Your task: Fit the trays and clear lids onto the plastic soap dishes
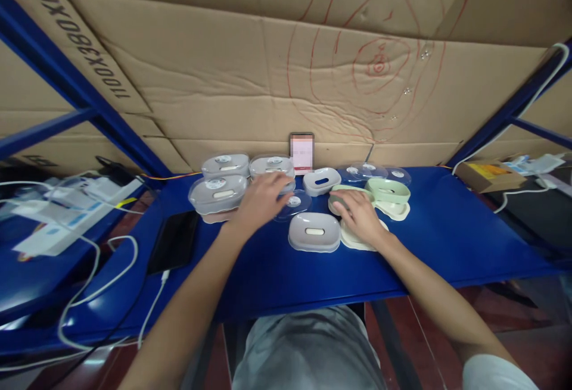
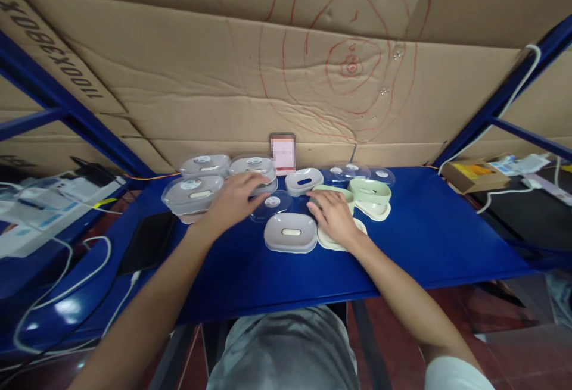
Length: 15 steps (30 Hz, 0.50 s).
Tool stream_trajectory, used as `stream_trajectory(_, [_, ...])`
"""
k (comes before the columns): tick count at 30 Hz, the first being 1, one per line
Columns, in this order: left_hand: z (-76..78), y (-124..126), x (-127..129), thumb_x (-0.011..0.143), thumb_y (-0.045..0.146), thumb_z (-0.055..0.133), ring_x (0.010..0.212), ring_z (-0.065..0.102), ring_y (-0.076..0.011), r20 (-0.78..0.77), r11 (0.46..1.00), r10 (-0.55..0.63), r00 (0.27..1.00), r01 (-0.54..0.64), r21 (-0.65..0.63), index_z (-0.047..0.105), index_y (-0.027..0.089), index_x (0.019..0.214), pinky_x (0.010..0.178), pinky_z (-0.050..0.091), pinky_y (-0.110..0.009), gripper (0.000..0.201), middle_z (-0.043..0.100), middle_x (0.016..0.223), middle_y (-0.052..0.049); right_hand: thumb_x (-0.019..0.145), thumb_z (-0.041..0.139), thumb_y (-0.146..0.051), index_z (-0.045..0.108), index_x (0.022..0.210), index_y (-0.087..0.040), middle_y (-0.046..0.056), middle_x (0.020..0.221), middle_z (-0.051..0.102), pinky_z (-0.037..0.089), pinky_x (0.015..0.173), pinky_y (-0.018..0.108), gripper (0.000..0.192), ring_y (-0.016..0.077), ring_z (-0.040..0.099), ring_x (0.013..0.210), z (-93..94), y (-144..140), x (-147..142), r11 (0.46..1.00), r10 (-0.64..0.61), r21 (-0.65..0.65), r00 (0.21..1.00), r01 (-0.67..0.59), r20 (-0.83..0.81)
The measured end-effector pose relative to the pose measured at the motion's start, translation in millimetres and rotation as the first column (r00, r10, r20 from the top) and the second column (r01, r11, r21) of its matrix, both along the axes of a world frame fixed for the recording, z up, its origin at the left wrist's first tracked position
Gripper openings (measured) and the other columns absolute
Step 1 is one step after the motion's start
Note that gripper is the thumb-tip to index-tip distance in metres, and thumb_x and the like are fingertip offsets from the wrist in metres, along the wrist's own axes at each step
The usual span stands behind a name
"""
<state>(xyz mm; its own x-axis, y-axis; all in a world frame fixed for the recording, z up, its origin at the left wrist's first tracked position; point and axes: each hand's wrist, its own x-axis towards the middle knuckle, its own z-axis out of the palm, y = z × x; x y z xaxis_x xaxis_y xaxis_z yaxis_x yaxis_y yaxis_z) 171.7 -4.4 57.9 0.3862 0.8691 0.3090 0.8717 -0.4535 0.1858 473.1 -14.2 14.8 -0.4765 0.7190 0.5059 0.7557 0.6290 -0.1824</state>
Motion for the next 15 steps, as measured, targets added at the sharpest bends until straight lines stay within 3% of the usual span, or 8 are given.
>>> stream_trajectory(2, [4.1,23.3,-14.3,0.096,0.024,0.075,0.157,0.038,-0.0479,-0.019,0.99,0.137,0.99,-0.136,0.031,0.053,0.016,0.156,0.124,0.031,-0.07,0.064,0.043,0.167,-0.026,0.114,0.045,-0.044,0.068,0.138,-0.025,0.009,0.135,0.076,0.046,0.11,0.044,0.038,0.026,0.068,0.127,2.4,-7.5,-7.1,0.991,0.131,-0.021,0.991,-0.131,0.002])
stream_trajectory(3, [5.5,33.0,-20.6,0.093,0.022,0.079,0.157,0.035,-0.0534,-0.033,0.983,0.185,0.982,-0.184,0.029,0.052,0.016,0.158,0.122,0.027,-0.079,0.071,0.04,0.169,-0.029,0.114,0.047,-0.044,0.068,0.138,-0.025,0.009,0.136,0.075,0.045,0.111,0.045,0.037,0.0258,0.068,0.127,2.7,-10.3,-9.9,0.98,0.198,-0.033,0.98,-0.198,0.001])
stream_trajectory(5, [7.0,45.5,-30.5,0.092,0.022,0.078,0.154,0.039,-0.0556,-0.063,0.974,0.226,0.972,-0.226,0.016,0.051,0.019,0.159,0.117,0.026,-0.086,0.072,0.041,0.168,-0.029,0.113,0.049,-0.044,0.068,0.139,-0.024,0.01,0.137,0.075,0.044,0.113,0.047,0.037,0.0265,0.068,0.128,1.7,-13.2,-13.2,0.954,0.295,-0.054,0.956,-0.295,-0.011])
stream_trajectory(8, [6.6,45.0,-38.6,0.1,0.023,0.069,0.153,0.046,-0.046,-0.086,0.979,0.203,0.975,-0.202,0.018,0.049,0.024,0.161,0.122,0.037,-0.074,0.064,0.045,0.168,-0.022,0.113,0.05,-0.043,0.066,0.141,-0.024,0.011,0.138,0.074,0.045,0.113,0.048,0.037,0.0274,0.067,0.13,-0.8,-11.9,-12.8,0.951,0.302,-0.052,0.953,-0.304,-0.037])
stream_trajectory(11, [1.9,27.1,-37.8,0.105,0.026,0.063,0.159,0.039,-0.0372,-0.086,0.99,0.132,0.988,-0.127,0.055,0.048,0.024,0.163,0.129,0.036,-0.058,0.06,0.043,0.171,-0.016,0.112,0.051,-0.043,0.06,0.148,-0.025,0.013,0.145,0.069,0.047,0.115,0.051,0.041,0.0292,0.063,0.135,-1.6,-8.2,-10.3,0.969,0.244,0.002,0.966,-0.245,-0.09])
stream_trajectory(15, [-15.8,-5.2,-17.3,0.107,0.028,0.06,0.162,0.035,-0.0358,-0.043,0.971,-0.153,0.987,0.158,0.179,0.05,0.027,0.16,0.131,0.036,-0.058,0.055,0.046,0.17,-0.013,0.109,0.057,-0.05,0.039,0.166,-0.028,0.016,0.168,0.046,0.043,0.124,0.058,0.064,0.0343,0.045,0.156,-1.4,-4.7,-10.4,0.984,0.176,0.049,0.973,-0.17,-0.152])
